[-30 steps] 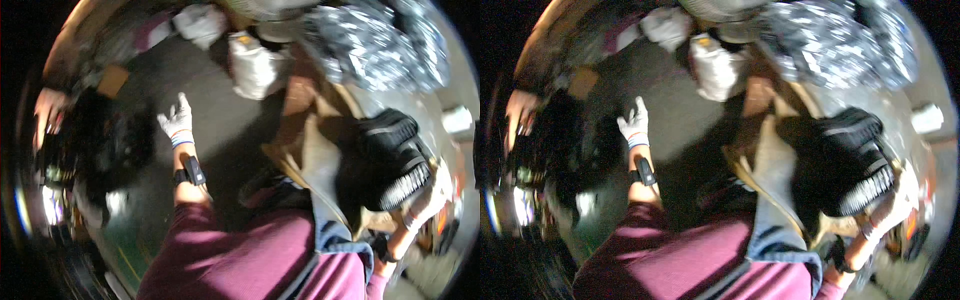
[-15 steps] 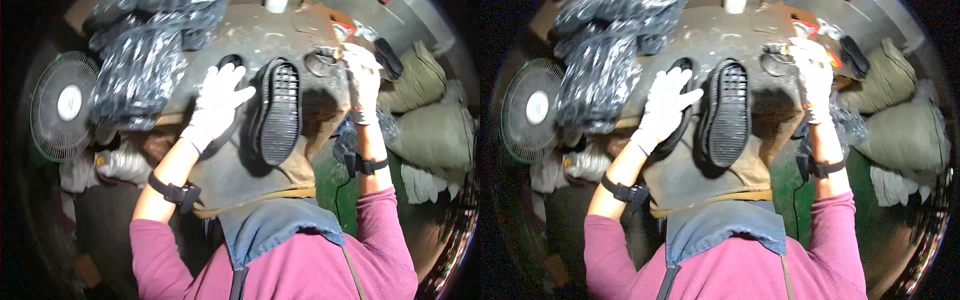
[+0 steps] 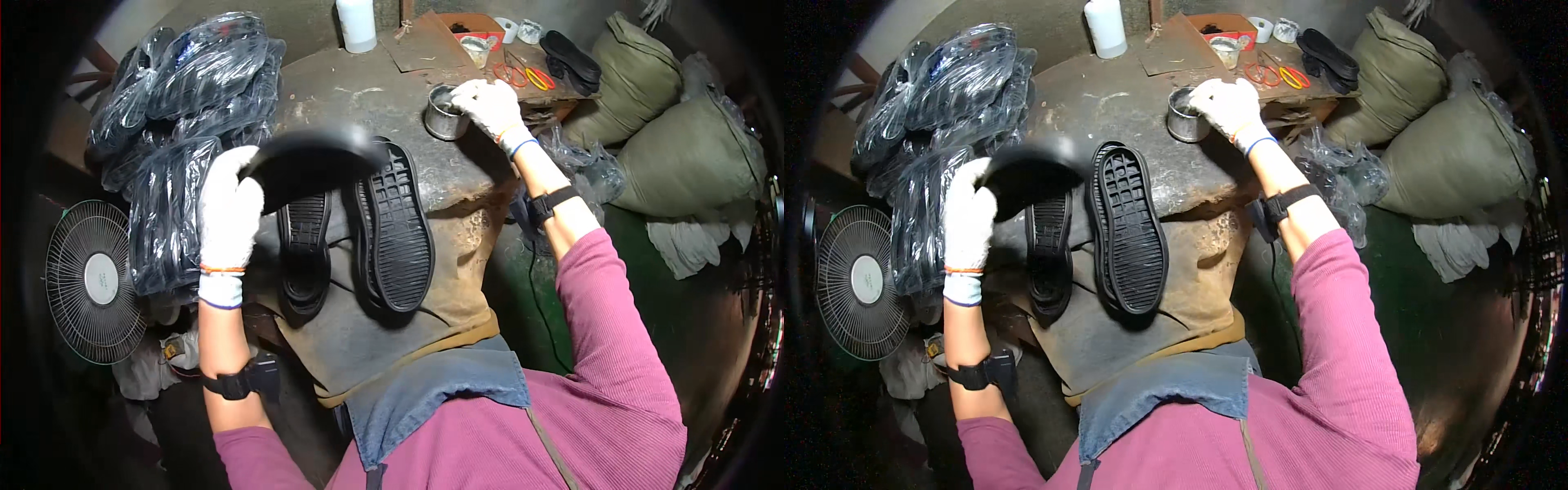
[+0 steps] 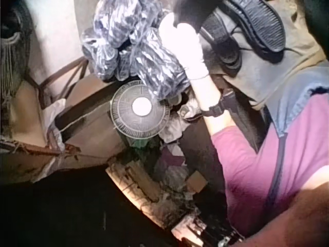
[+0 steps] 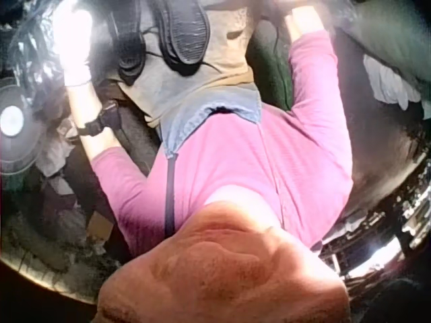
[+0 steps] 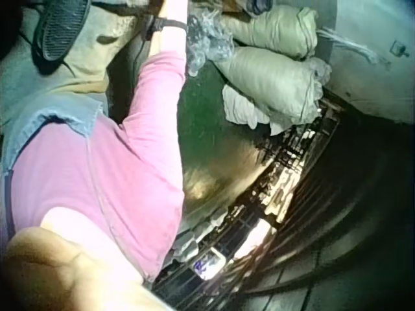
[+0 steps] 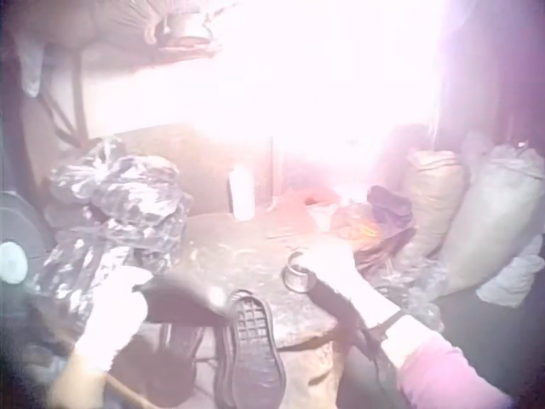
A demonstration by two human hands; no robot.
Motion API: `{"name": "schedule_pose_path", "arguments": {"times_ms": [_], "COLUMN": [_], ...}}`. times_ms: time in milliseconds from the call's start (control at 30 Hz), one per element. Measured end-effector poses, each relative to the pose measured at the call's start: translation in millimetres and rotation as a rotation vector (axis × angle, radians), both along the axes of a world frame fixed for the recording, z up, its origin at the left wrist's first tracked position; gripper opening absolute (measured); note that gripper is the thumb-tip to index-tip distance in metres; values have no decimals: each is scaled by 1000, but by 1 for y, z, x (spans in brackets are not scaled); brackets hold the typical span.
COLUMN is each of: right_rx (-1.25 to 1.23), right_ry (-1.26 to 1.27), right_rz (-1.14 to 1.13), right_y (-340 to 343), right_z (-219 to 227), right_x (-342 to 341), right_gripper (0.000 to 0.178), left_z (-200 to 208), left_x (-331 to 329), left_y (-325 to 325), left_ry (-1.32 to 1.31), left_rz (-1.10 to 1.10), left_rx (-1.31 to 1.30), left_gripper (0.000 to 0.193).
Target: The person applies liquid to the bottom of shoe soles using a brush, handling them one at a time and setting them aside. They also remove a stack of soles from a plastic bag to continue the process.
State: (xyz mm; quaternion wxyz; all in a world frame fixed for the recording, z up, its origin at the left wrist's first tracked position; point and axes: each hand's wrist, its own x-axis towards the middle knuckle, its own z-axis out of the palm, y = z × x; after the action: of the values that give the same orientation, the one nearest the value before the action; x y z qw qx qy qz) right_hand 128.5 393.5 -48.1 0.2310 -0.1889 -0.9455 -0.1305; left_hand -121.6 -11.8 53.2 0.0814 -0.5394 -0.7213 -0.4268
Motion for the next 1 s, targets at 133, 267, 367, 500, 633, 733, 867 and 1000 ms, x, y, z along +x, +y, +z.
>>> {"name": "schedule_pose_path", "arguments": {"times_ms": [133, 267, 367, 500, 633, 733, 867, 1000], "right_rx": [-354, -340, -612, -1419, -571, -523, -212, -91], "right_ry": [274, 477, 627, 1406, 823, 803, 656, 597], "right_rz": [-158, -39, -50, 120, 83, 222, 189, 221], "right_y": [16, 5, 51, 23, -52, -101, -99, -118], "right_z": [-15, -7, -32, -5, 42, 64, 56, 59], "right_x": [7, 1, 47, 32, 1, -34, -53, -58], "right_gripper": [24, 25, 29, 18, 21, 19, 33, 36], "left_z": [0, -46, -44, -43, -47, -53, -53, -56], "left_x": [21, 12, 47, 81, 90, 102, 117, 119], "left_y": [3, -23, 16, 27, 29, 28, 27, 11], "left_ry": [-799, -1698, -1966, -2032, -1998, -1987, -2152, -2133], "left_rz": [-16, -290, -660, -1105, -853, -671, -668, -680], "left_rx": [88, 392, 364, 596, 531, 447, 411, 300], "left_gripper": [43, 41, 54, 81, 83, 76, 72, 74]}}
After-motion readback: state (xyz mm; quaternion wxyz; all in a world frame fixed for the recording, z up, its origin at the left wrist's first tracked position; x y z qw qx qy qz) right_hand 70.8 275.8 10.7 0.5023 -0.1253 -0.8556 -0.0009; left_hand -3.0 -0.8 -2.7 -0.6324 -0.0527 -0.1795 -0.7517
